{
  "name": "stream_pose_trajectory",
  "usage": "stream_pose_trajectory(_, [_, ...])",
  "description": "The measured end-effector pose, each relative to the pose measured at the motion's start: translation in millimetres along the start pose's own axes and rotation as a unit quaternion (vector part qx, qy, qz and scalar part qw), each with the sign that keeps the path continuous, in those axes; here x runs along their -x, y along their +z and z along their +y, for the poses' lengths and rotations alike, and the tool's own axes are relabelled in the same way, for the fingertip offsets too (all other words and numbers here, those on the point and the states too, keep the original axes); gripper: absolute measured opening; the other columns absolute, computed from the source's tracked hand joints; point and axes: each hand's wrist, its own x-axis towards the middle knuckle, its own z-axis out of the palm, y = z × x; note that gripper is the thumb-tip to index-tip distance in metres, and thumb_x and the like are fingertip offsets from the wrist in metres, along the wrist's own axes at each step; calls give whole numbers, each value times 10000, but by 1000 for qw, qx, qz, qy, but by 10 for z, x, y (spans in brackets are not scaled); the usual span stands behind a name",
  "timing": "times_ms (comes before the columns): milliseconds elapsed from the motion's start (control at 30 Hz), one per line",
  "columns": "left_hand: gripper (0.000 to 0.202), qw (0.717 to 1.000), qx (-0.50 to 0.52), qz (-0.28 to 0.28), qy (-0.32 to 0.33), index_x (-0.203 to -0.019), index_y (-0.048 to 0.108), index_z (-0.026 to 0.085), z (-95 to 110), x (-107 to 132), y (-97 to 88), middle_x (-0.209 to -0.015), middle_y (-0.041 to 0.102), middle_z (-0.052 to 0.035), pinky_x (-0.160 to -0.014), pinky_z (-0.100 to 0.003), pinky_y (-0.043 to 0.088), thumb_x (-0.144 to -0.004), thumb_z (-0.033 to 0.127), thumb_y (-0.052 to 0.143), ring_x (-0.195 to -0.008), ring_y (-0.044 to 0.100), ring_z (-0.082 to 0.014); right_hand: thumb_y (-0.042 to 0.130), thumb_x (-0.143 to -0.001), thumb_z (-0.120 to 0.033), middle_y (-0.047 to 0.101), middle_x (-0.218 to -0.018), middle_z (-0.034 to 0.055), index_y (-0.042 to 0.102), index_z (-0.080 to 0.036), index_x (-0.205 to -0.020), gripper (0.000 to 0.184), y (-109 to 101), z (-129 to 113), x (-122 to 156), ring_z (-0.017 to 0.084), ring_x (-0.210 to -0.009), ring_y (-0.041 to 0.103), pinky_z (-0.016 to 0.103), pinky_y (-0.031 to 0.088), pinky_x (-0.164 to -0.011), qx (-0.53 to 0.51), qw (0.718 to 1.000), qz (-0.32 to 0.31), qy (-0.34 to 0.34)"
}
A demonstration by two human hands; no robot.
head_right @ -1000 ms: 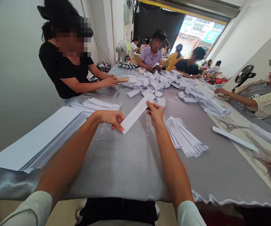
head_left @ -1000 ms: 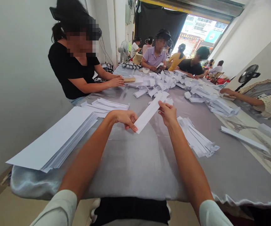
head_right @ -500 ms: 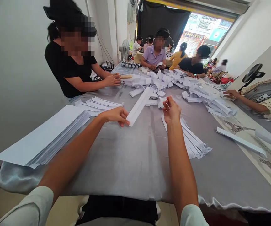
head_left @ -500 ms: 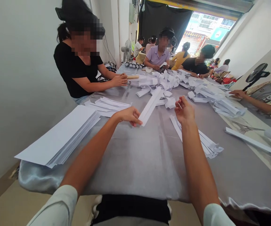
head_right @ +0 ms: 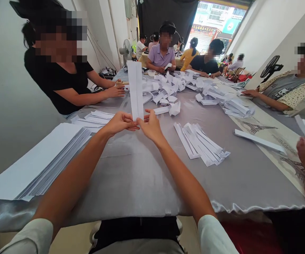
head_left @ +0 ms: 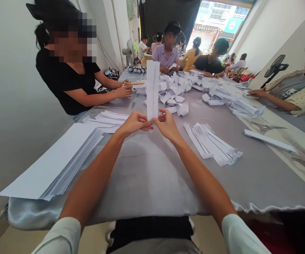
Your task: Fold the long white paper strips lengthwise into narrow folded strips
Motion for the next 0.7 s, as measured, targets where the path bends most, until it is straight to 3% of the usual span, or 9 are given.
stream_pose_trajectory(100, [502,998,-43,-41,-19,-971,832,154,2,12,-16,-924,814,-135,-778,-337,647,-698,563,930,-908,807,-289,768,-835,-325,724,-948,31,632,-262,-1100,304,84,-47,91,228,-874,680,376,569,-819,18,999,-23,-38])
stream_pose_trajectory(200, [489,995,-76,-63,-28,-933,827,148,9,23,-44,-901,808,-140,-703,-319,633,-706,572,914,-864,804,-287,743,-865,-352,713,-910,32,642,-254,-955,167,54,-109,97,222,-851,658,356,552,-803,22,998,-9,-56])
stream_pose_trajectory(300, [464,991,-91,-86,-49,-875,801,127,-9,28,-87,-880,795,-149,-626,-319,623,-676,523,941,-772,788,-273,708,-902,-406,725,-979,53,647,-241,-999,201,-61,-155,23,217,-914,675,326,557,-806,-16,996,30,-77])
stream_pose_trajectory(367, [472,991,-88,-78,-69,-913,788,117,-33,30,-111,-850,783,-145,-592,-320,619,-648,464,966,-730,772,-262,712,-902,-449,716,-1061,71,632,-242,-1074,281,-169,-171,-43,221,-995,686,304,567,-789,-52,989,93,-99])
stream_pose_trajectory(467, [492,997,-29,-3,-66,-1035,747,125,-56,26,-124,-822,761,-114,-627,-328,636,-661,350,974,-741,772,-256,752,-868,-463,672,-1163,90,569,-265,-1239,459,-349,-185,-119,225,-1020,694,275,571,-686,-73,971,192,-121])
stream_pose_trajectory(533, [424,996,39,68,-47,-1071,710,132,-44,12,-121,-870,754,-108,-683,-338,648,-733,266,929,-759,781,-247,779,-843,-450,665,-1148,88,523,-281,-1308,558,-460,-194,-141,216,-932,706,258,551,-593,-79,967,212,-113])
stream_pose_trajectory(600, [323,983,101,152,-27,-1068,679,133,-12,-15,-122,-919,746,-110,-701,-342,644,-806,187,859,-743,777,-227,787,-829,-439,673,-1092,74,526,-282,-1288,551,-543,-202,-146,197,-822,715,239,523,-525,-87,972,199,-88])
stream_pose_trajectory(700, [275,941,170,291,13,-1082,649,154,40,-69,-145,-931,734,-81,-699,-313,619,-854,131,802,-699,737,-167,769,-827,-426,669,-1060,49,561,-266,-1176,436,-579,-196,-136,147,-679,722,201,491,-461,-90,986,139,-33])
